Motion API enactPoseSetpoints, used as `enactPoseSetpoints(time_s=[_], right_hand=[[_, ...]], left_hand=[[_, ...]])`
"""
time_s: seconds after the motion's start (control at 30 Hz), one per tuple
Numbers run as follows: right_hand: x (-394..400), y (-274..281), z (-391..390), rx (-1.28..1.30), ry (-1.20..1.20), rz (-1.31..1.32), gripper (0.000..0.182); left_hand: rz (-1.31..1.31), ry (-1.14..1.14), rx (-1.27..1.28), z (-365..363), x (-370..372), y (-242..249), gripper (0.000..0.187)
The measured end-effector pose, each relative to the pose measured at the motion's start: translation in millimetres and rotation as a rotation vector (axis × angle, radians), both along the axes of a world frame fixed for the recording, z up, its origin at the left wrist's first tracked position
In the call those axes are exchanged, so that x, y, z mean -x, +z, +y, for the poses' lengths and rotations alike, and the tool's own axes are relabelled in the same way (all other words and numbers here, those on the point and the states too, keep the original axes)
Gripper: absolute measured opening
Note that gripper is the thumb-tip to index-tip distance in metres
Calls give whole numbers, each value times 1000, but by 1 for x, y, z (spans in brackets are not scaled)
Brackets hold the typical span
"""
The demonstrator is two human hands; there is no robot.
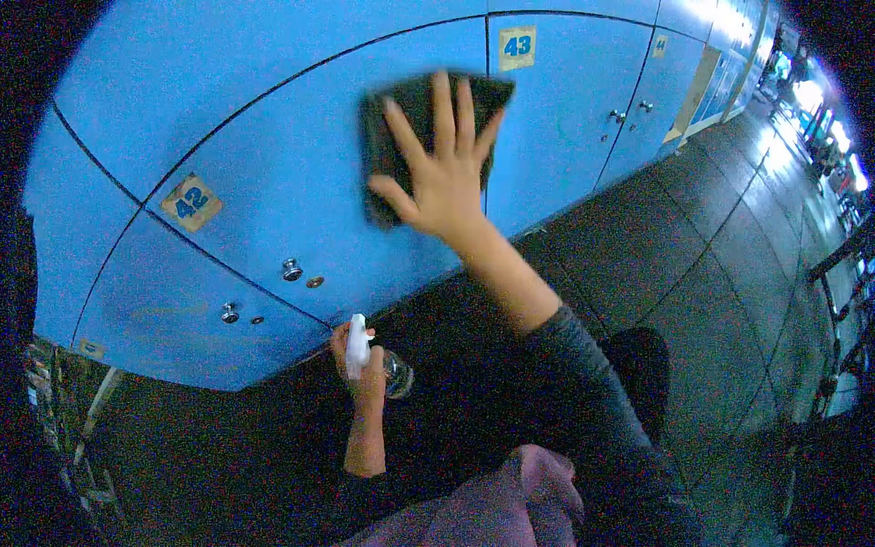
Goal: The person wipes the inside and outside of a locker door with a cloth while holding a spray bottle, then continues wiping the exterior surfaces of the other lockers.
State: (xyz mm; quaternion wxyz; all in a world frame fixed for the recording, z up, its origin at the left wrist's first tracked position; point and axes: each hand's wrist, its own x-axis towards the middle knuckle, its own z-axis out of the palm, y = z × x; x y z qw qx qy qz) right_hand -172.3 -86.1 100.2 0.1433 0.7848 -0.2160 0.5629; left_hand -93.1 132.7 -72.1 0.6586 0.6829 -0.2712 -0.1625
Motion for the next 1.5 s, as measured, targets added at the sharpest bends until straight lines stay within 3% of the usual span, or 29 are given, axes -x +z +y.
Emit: enactPoseSetpoints(time_s=[0.1,0.13,0.2,0.33,0.47,0.53,0.6,0.7,0.8,0.9,1.0,1.1,1.13,1.2,1.3,1.4,1.5], right_hand=[[-22,62,1,128,-61,-156,72],[-21,74,12,-7,-3,-119,67],[-32,68,14,56,14,-185,65],[-27,8,11,163,20,0,57],[9,-103,-4,175,167,362,48],[39,-139,3,-27,182,495,52],[67,-164,10,-208,296,412,54],[113,-196,67,-1182,446,-21,48],[161,-214,109,-1876,457,-698,40],[209,-211,124,-2053,545,-896,41],[247,-141,145,-2110,554,-936,51],[286,-131,157,-2089,607,-1052,48],[295,-131,163,-2068,621,-1077,48],[315,-129,176,-2026,645,-1127,49],[340,-122,195,-1945,554,-1224,48],[375,-114,212,-1934,755,-1392,43],[380,-67,225,-1684,926,-1436,44]], left_hand=[[14,7,6,-2,3,4,54],[28,5,-1,-3,3,3,54],[58,-1,-25,-4,2,0,54],[-67,-29,-19,-2,5,-3,53],[-15,14,-99,-5,8,6,52],[-26,19,-109,-4,10,10,51],[-136,-12,-48,-2,11,3,50],[-45,-55,-112,2,8,1,48],[-487,-92,-228,5,3,1,42],[-669,-149,-256,6,9,5,37],[-646,-179,-217,3,9,-14,39],[-590,-159,-95,5,12,-17,42],[-423,-188,23,5,12,-23,44],[-455,-172,111,10,13,-28,42],[-555,-166,120,19,37,2,39],[-590,-172,167,32,59,32,39],[-578,-228,212,53,104,96,38]])
